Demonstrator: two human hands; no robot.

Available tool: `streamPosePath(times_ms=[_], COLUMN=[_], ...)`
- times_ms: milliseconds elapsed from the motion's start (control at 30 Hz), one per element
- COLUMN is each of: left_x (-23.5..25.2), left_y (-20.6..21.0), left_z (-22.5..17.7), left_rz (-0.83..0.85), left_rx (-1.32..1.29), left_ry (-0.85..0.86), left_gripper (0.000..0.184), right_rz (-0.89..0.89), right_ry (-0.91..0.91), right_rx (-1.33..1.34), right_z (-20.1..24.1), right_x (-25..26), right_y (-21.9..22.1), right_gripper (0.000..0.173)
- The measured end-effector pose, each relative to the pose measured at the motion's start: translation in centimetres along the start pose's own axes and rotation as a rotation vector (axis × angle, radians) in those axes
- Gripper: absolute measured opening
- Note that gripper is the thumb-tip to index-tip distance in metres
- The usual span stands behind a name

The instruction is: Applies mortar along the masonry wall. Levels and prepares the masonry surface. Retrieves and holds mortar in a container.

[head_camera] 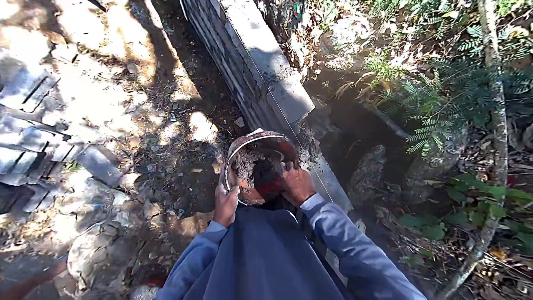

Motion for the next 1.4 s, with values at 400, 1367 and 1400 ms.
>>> streamPosePath(times_ms=[400, 1367, 1400], left_x=[-0.8, -8.0, -7.8], left_y=[1.4, 12.2, 12.3], left_z=[0.5, 11.5, 11.7], left_rz=[-0.078, -0.255, -0.265], left_rx=[-0.244, -0.167, -0.157], left_ry=[-0.003, -0.254, -0.261], left_gripper=[0.065, 0.058, 0.056], right_rz=[0.236, 0.387, 0.352], right_ry=[-0.281, -0.222, -0.202], right_rx=[0.204, 0.763, 0.795], right_z=[1.8, -18.3, -19.6], right_x=[4.6, -0.5, -0.3], right_y=[5.8, 6.4, 6.1], right_gripper=[0.048, 0.039, 0.038])
Point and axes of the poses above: each hand's wrist, its own x-axis towards the middle knuckle, its own y-axis out of the palm, z = x × y, the point moved 10 cm from there along x, towards the middle knuckle, and after that the axes turned 6 degrees about y, right-handed, at the moved point
